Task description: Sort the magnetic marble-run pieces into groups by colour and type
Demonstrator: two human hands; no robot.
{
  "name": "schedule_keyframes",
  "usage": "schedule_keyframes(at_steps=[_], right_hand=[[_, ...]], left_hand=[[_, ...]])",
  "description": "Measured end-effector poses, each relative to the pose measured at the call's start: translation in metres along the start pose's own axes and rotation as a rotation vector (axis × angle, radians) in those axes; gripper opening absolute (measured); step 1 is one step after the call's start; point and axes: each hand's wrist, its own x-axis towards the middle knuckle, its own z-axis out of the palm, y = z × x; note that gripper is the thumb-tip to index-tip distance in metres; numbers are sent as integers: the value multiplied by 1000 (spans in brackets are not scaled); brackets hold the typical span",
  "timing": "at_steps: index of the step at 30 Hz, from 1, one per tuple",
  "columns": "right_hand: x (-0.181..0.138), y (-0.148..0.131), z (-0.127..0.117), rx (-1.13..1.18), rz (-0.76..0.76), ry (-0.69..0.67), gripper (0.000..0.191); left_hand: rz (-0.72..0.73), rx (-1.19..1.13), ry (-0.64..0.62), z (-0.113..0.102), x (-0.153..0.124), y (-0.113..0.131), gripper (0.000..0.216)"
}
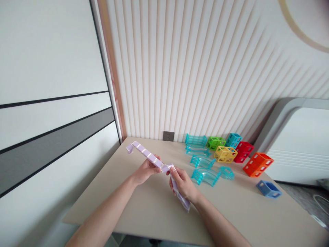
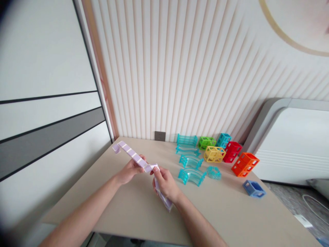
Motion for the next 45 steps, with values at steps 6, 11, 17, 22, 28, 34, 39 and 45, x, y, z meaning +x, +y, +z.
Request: schedule_keyframes(at_steps=[6,11,17,22,28,34,39,45], right_hand=[[-1,-5,2,5,-91,110,62],[0,-4,-3,-14,-147,139,58],[1,-1,-1,6,-76,145,56],[2,-4,4,99,-22,93,56],[1,-1,9,168,-52,80,50],[1,0,12,168,-80,91,46],[3,0,14,169,-140,175,48],[2,-3,6,82,-200,273,48]], left_hand=[[22,23,27,0,1,-2,38],[8,50,23,2,1,-2,38],[18,70,8,7,2,0,36],[41,21,29,10,2,-1,40],[16,-28,28,4,3,-9,40],[31,-48,18,0,4,-17,42],[34,-17,21,7,1,-10,39],[110,-1,43,16,1,-7,44]])
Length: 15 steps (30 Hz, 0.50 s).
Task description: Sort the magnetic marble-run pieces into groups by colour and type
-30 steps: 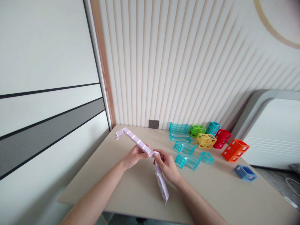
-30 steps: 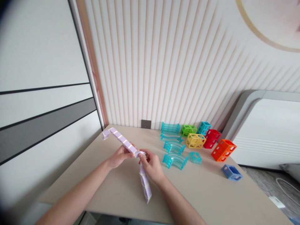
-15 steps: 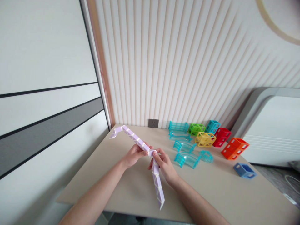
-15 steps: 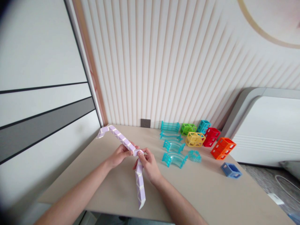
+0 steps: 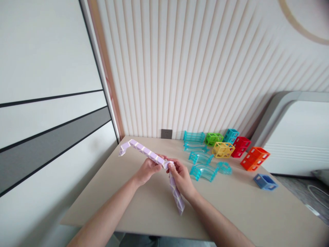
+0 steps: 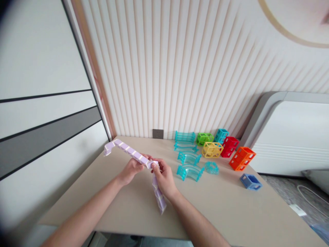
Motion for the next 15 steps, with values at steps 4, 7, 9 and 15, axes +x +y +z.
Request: schedule_keyframes(at_steps=[4,7,9,15], right_hand=[[1,6,-4,-56,8,9,47],[1,11,-3,-89,-10,-17,43],[1,12,-2,-79,2,-39,42],[0,6,2,14,88,-90,46]], left_hand=[[-35,84,62,-4,3,-4,38],[-55,117,45,-6,4,-3,39],[-57,119,52,-7,3,-3,41],[-27,142,64,-8,3,-10,40]])
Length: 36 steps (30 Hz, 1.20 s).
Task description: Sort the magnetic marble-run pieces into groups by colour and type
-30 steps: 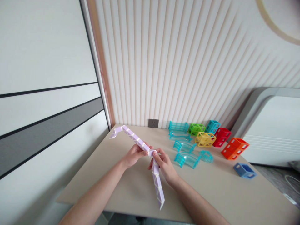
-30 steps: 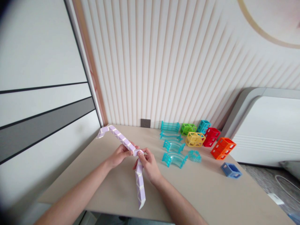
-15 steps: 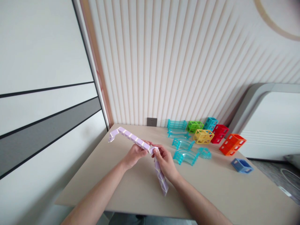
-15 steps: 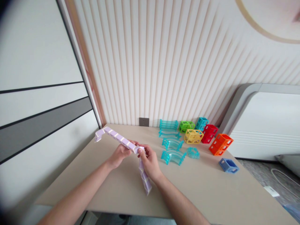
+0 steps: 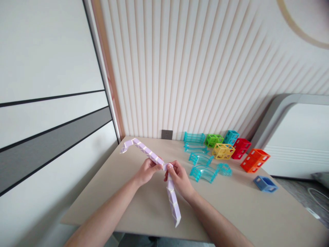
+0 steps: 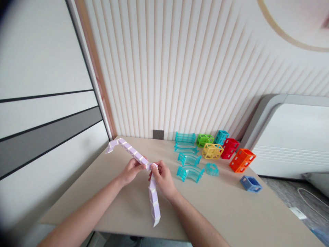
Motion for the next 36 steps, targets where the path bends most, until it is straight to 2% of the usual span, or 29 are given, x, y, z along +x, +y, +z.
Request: schedule_keyframes(at_steps=[3,8,12,15,20,23,30,36], right_hand=[[1,2,1,4,-8,19,47],[8,14,0,22,19,128,53],[8,15,-1,90,79,144,54],[4,7,0,239,162,97,49],[-4,-11,2,467,250,-74,48],[-5,-12,2,487,287,-125,50],[-1,-4,-5,405,349,-117,49],[0,-2,-8,441,396,-177,52]], left_hand=[[21,19,13,2,0,-1,39],[101,59,45,8,-1,6,34],[142,84,66,11,-2,7,32],[162,122,95,9,-1,4,32],[188,104,171,6,0,6,35],[175,77,182,5,0,9,38],[110,163,71,-6,1,9,32],[147,245,37,-15,0,6,30]])
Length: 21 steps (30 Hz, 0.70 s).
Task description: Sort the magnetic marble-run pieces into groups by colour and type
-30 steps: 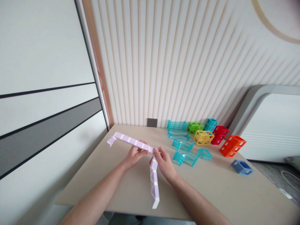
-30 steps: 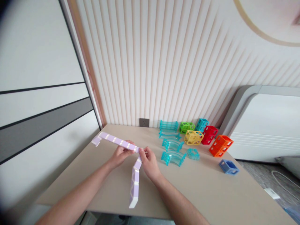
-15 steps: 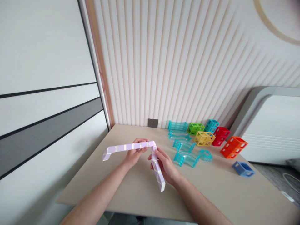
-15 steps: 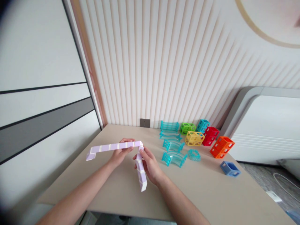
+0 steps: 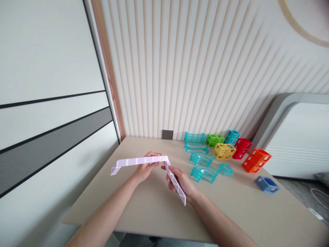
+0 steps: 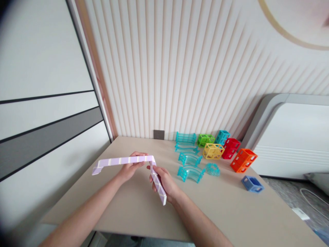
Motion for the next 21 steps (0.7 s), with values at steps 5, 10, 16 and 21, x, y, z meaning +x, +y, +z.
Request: schedule_keyframes(at_steps=[5,10,16,21], right_hand=[[-2,1,4,-19,-22,2,55],[-3,3,7,-79,-32,-20,54],[-4,6,9,-101,-16,-32,54],[-3,2,5,-59,14,-105,59]], left_hand=[[26,-40,30,3,0,2,29],[-60,-127,0,10,-2,7,42],[-107,-104,-33,10,-3,10,40],[-89,-22,-22,5,-3,13,39]])
